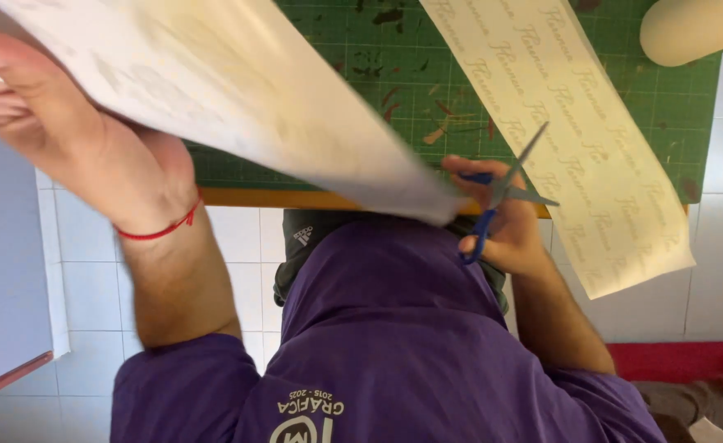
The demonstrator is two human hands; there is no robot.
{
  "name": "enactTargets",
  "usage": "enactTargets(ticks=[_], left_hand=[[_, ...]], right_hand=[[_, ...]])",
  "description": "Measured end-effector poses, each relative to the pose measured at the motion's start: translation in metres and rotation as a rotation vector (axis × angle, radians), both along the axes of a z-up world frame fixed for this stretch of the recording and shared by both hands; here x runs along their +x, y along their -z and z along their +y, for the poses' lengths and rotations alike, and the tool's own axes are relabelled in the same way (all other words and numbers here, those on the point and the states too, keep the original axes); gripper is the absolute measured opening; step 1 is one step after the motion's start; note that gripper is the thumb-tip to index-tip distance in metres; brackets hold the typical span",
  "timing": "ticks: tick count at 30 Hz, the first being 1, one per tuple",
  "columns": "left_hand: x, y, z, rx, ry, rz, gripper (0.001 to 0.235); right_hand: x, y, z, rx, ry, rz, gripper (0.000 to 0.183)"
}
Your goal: Using scissors to manually cut printed label sheets into individual pieces on a cutting mat.
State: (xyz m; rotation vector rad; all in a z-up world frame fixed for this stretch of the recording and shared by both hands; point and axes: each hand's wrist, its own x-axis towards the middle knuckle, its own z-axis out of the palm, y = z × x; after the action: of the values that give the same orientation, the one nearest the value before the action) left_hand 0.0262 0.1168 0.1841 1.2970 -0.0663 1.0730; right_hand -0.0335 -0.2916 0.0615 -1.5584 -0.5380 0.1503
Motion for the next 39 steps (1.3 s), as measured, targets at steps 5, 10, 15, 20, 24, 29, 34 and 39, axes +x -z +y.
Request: enactTargets(ticks=[5,10,15,20,24,29,34,39], left_hand=[[-0.003,0.059,0.002,-0.623,0.084,0.239,0.102],[-0.021,0.068,-0.026,-1.061,0.339,0.13,0.106],[-0.066,0.133,-0.113,-1.171,0.351,0.214,0.104],[-0.083,0.202,-0.173,-0.048,0.648,0.673,0.09],[-0.055,0.186,-0.164,-0.08,0.676,0.716,0.082],[-0.04,0.238,-0.184,-0.431,0.785,0.609,0.076],[-0.032,0.237,-0.195,-0.468,0.807,0.558,0.069],[-0.032,0.239,-0.202,-0.461,0.795,0.54,0.065]], right_hand=[[0.003,0.063,0.028,0.516,0.233,0.234,0.082],[0.033,0.067,0.036,0.478,0.507,0.212,0.054],[0.053,0.071,0.048,0.531,0.606,0.225,0.056],[0.047,0.059,0.06,0.484,0.555,0.244,0.055],[0.031,0.048,0.025,0.335,0.424,0.143,0.071],[-0.028,0.044,-0.011,0.226,0.081,0.421,0.101],[-0.048,0.039,-0.008,0.046,0.015,0.454,0.074],[-0.04,0.042,0.01,0.044,0.052,0.382,0.054]])
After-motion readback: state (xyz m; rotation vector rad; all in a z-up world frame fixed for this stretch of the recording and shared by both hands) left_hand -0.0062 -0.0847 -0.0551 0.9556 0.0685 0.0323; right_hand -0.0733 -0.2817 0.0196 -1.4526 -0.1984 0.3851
